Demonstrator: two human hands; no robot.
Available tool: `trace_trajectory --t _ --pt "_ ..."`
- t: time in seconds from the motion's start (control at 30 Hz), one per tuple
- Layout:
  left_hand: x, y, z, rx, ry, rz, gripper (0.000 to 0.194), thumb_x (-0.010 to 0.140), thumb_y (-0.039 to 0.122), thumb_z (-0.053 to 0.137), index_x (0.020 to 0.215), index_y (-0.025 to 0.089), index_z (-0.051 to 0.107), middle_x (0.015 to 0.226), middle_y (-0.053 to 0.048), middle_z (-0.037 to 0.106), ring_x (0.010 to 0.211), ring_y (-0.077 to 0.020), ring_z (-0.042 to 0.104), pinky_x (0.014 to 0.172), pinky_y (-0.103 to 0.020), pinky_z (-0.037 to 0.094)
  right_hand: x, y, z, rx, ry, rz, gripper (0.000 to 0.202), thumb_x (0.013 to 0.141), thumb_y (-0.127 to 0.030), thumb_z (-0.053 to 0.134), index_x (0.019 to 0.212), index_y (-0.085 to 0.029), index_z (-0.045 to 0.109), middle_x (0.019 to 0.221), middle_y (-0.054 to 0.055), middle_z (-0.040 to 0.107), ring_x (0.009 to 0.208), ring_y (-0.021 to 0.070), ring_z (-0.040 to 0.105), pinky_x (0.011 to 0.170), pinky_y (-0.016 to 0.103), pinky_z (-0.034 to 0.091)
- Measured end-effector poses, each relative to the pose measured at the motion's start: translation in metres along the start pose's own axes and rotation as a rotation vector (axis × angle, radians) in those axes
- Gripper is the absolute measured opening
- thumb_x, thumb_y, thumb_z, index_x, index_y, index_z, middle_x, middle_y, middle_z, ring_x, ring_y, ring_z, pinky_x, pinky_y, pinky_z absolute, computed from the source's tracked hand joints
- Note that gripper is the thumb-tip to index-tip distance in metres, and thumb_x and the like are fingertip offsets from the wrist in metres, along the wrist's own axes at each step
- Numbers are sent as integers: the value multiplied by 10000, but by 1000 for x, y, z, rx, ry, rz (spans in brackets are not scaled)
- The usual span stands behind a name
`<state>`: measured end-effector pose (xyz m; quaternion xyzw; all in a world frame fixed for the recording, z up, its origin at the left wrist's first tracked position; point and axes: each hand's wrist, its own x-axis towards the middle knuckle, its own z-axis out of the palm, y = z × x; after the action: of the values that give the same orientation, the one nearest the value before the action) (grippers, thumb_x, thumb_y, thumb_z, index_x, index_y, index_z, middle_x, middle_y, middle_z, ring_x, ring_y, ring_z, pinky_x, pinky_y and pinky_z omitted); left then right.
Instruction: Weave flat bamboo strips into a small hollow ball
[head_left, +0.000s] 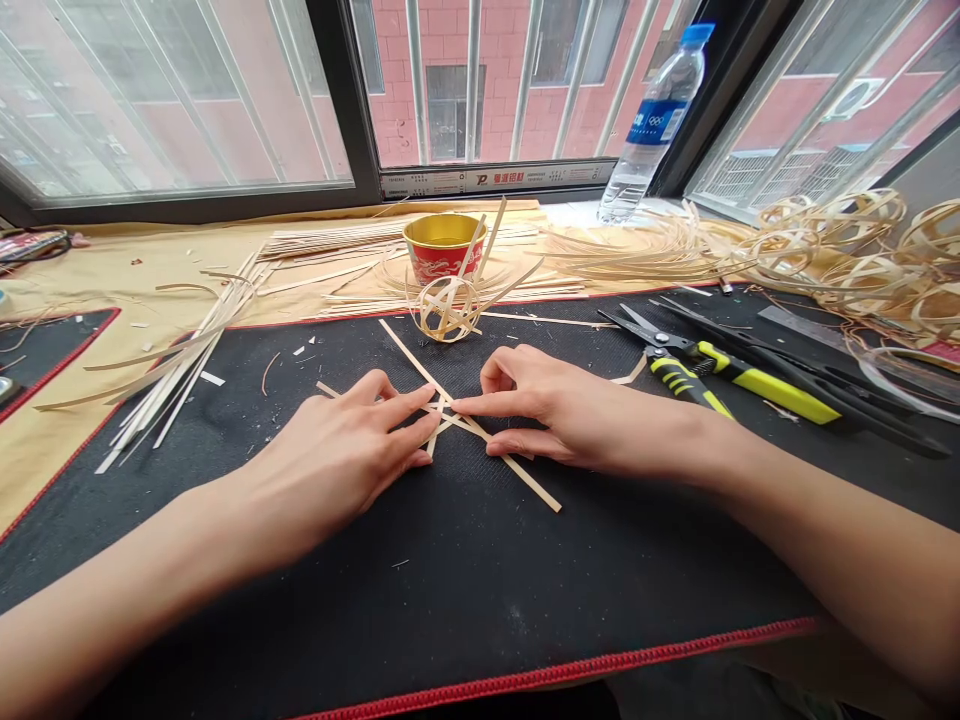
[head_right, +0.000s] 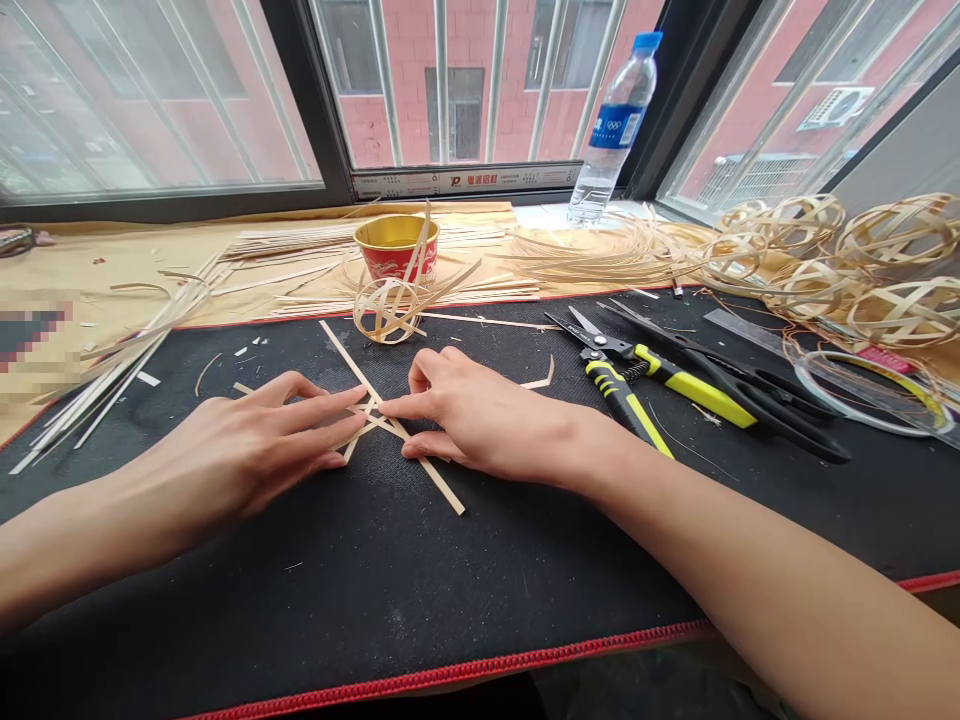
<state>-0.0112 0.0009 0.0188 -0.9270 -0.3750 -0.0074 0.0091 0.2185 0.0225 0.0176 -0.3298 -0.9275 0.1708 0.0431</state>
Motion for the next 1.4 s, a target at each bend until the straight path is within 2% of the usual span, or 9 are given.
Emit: trace_trajectory --t 0.1,0.43,0.6,0.67,0.77,0.9,1.03,1.2,1.4 --pt "0 0 1 76 -43 30 320 951 292 384 1178 252 607 1290 -53 588 938 -248 544 453 -227 324 0 -1 0 0 -1 4 383 888 -306 578 1264 -241 602 1052 117 498 970 231 483 895 402 428" --pt "-1 -2 12 92 54 6 380 966 276 295 1143 283 632 1274 -15 607 921 -231 552 478 -241 316 0 -1 0 -36 -16 -1 397 905 -315 548 1298 -261 571 1047 114 484 952 226 468 884 400 426" --pt "1 2 11 102 65 -14 362 960 261 317 1147 286 625 1257 -10 623 901 -238 565 458 -229 273 1 2 2 -42 8 -29 384 905 -323 546 1284 -269 583 1033 109 485 938 226 473 877 410 433" --pt "1 3 7 106 35 -24 359 961 264 320 1143 282 629 1267 -13 617 914 -248 569 464 -234 293 1 2 2 -33 4 -18 383 901 -325 553 1277 -265 591 1037 112 487 942 227 477 878 408 435" --pt "1 0 3 73 7 -26 362 968 313 316 1155 278 624 1251 -29 625 907 -246 575 521 -269 399 0 2 1 -8 3 -2 391 897 -320 564 1283 -260 585 1045 108 492 956 221 482 893 399 436" --pt "0 -9 5 -36 96 -31 353 956 318 363 1242 235 552 1159 -69 657 948 -221 596 750 -337 500 -1 4 2 46 42 -8 379 882 -306 589 1258 -255 605 1058 100 510 964 214 498 916 400 436" --pt "-1 -11 10 -61 116 -78 278 926 313 432 1099 188 609 1101 -87 644 948 -228 591 767 -348 500 0 6 4 78 41 3 388 872 -314 603 1256 -262 607 1064 101 512 977 220 501 922 399 435" --pt "0 -4 10 -82 118 -109 272 925 303 444 861 158 665 894 -83 629 856 -212 553 741 -349 481 0 6 5 71 32 14 411 869 -328 608 1271 -248 597 1065 102 504 1003 224 488 934 390 430" --pt "0 -1 9 -91 144 -93 287 935 286 431 848 161 674 895 -72 636 834 -192 556 693 -314 464 -1 8 6 53 56 -1 410 876 -343 597 1278 -270 587 1063 96 500 993 219 497 916 390 445"
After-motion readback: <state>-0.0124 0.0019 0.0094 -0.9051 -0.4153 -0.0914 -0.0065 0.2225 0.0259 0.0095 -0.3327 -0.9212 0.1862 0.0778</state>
